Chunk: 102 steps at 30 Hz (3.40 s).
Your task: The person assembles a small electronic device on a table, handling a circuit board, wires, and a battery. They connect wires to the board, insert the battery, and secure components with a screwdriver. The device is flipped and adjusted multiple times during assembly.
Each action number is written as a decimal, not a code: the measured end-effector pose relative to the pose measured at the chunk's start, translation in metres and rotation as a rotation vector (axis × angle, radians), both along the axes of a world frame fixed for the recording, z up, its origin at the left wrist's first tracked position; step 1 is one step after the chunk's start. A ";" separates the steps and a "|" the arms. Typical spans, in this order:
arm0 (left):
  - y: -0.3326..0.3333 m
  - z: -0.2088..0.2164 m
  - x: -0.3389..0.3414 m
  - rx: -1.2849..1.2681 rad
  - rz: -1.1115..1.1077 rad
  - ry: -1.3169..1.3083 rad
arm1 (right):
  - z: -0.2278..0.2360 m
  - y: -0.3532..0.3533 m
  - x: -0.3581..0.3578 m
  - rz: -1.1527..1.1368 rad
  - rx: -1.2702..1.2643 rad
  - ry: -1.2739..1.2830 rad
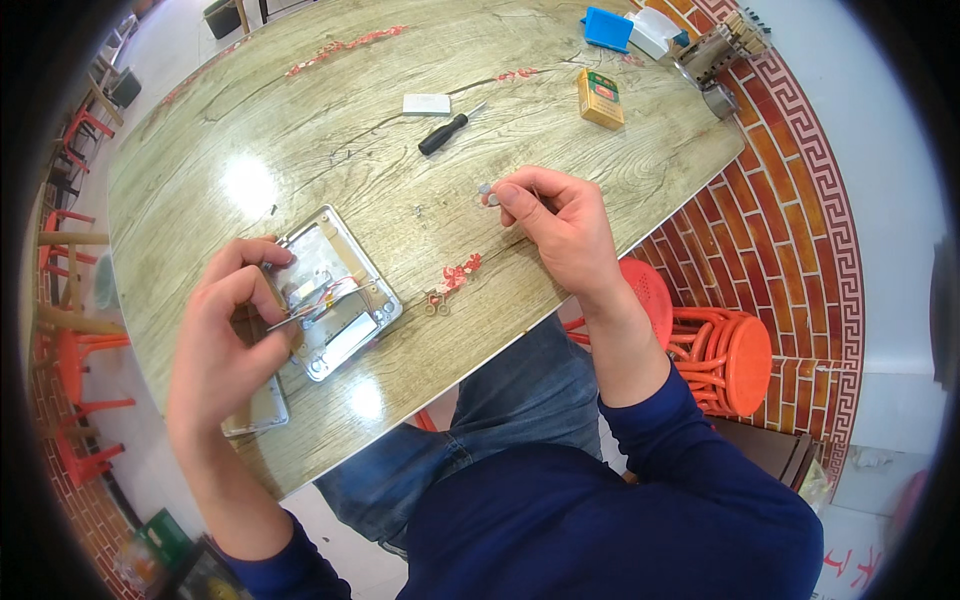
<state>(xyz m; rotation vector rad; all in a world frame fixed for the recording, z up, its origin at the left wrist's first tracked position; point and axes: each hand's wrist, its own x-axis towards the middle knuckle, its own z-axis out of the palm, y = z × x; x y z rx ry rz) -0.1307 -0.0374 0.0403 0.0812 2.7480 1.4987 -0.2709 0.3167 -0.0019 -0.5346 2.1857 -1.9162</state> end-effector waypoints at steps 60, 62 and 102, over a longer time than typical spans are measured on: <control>-0.010 -0.015 0.001 -0.052 -0.061 0.171 | 0.001 -0.116 0.114 0.204 0.401 1.051; -0.010 -0.016 0.001 -0.061 -0.062 0.180 | 0.002 -0.117 0.113 0.212 0.394 1.017; -0.013 -0.013 0.004 -0.052 -0.123 0.112 | 0.003 -0.112 0.112 0.245 0.358 0.854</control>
